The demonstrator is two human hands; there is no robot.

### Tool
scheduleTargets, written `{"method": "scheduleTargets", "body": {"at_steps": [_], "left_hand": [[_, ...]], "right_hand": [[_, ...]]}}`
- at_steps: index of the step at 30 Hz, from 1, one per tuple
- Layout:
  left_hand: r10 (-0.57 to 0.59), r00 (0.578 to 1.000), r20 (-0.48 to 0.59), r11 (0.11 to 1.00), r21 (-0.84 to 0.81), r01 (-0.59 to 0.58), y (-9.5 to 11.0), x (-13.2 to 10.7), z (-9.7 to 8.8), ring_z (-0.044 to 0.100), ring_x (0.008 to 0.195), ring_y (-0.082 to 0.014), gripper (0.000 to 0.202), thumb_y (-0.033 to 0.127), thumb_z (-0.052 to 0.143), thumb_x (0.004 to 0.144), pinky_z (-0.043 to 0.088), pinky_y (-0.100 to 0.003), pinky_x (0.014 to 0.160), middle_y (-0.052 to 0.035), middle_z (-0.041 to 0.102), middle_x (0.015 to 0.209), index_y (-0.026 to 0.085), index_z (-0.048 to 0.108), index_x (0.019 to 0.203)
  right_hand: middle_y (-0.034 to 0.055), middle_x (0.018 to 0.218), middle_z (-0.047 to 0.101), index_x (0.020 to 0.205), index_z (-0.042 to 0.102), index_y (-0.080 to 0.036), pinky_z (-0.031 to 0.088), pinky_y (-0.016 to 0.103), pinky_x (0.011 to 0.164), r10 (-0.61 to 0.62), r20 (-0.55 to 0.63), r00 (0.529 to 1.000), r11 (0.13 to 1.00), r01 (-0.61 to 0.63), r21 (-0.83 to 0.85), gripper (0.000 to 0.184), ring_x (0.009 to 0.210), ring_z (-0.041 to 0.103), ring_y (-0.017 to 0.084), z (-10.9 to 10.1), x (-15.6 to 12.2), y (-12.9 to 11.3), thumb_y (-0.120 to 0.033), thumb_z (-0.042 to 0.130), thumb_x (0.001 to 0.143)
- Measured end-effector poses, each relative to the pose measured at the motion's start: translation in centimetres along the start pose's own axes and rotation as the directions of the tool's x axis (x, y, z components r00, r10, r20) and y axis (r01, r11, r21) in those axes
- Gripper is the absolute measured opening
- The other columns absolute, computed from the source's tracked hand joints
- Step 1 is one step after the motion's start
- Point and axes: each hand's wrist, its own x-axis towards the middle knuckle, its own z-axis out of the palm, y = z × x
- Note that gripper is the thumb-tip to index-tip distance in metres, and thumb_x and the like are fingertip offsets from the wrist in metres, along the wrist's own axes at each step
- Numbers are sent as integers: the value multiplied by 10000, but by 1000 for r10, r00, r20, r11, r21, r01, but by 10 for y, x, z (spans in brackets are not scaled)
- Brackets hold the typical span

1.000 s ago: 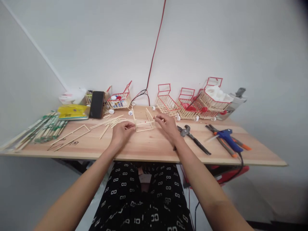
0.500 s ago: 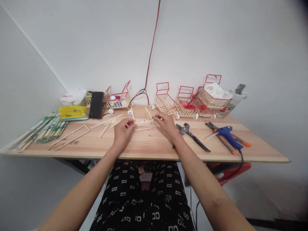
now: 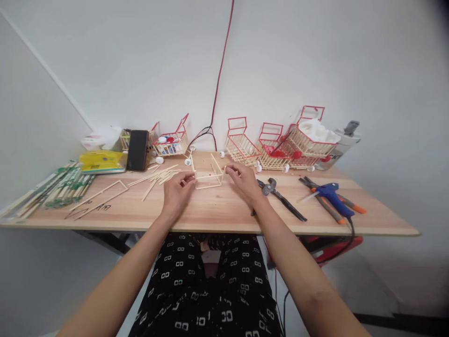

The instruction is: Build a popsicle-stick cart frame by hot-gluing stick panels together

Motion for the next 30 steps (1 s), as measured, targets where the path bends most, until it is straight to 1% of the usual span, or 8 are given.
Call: {"method": "scheduleTargets", "body": {"at_steps": [3, 8, 13, 17, 21, 25, 27, 30], "left_hand": [[-15, 1000, -2, 999, -32, 15, -1, -2, 0, 573, 682, -138, 345, 233, 597, 733, 454, -239, 675, -17, 696, 841, 180, 696, 1059], [-17, 1000, -18, 998, -53, 16, 1, -3, -1, 565, 684, -129, 333, 243, 610, 751, 454, -239, 675, -17, 689, 871, 191, 677, 1072], [-36, 998, 45, 997, -63, 39, 0, -1, -9, 600, 742, -142, 304, 234, 617, 765, 469, -256, 714, -35, 692, 893, 174, 679, 1056], [-40, 996, 81, 997, -59, 45, 0, 3, -20, 626, 804, -160, 254, 234, 619, 783, 476, -278, 754, -43, 696, 894, 167, 682, 1020], [-46, 992, 121, 999, -24, 49, 3, 6, -29, 627, 794, -159, 241, 267, 639, 803, 488, -296, 756, -32, 700, 905, 183, 671, 1026], [-2, 985, 175, 996, 93, -14, 4, 12, -29, 606, 781, -134, 135, 252, 670, 807, 484, -280, 761, 3, 702, 925, 220, 686, 938], [-27, 981, 192, 993, 122, 4, 2, 14, -27, 599, 762, -120, 107, 254, 680, 813, 486, -265, 752, 25, 697, 899, 241, 685, 919], [-102, 973, 208, 987, 144, 72, -2, 14, -24, 605, 773, -114, 119, 273, 685, 824, 494, -252, 741, 41, 685, 893, 271, 673, 943]], "right_hand": [[49, 901, 705, 883, 662, -199, 423, 292, 722, -27, 2, 1000, 1000, 27, -1, 219, 836, 608, 176, -2, -1, 2, -318, 482, 918], [49, 908, 702, 910, 667, -197, 423, 290, 714, -27, -5, 1000, 999, 26, -27, 200, 818, 601, 175, -5, -4, 2, -300, 496, 910], [35, 849, 670, 936, 670, -191, 429, 284, 701, -27, 31, 999, 998, 29, -55, 176, 761, 569, 159, -5, -4, -4, -271, 521, 887], [37, 838, 645, 960, 663, -186, 437, 295, 714, -45, 10, 999, 997, 46, -69, 166, 758, 560, 158, -6, -2, -10, -264, 540, 881], [32, 822, 629, 1001, 662, -197, 448, 304, 718, -7, -23, 1000, 995, 5, -96, 188, 764, 569, 162, -8, -1, -15, -304, 554, 891], [28, 836, 624, 1042, 646, -199, 453, 308, 732, 39, 3, 999, 990, -38, -134, 189, 781, 574, 160, -10, 0, -20, -285, 558, 898], [30, 859, 619, 1066, 628, -197, 453, 306, 730, 73, 32, 997, 984, -67, -164, 194, 793, 576, 159, -10, -1, -23, -265, 562, 897], [26, 871, 613, 1043, 610, -201, 455, 299, 723, 133, 77, 988, 969, -113, -218, 161, 794, 579, 155, -11, -1, -25, -248, 564, 896]]}}
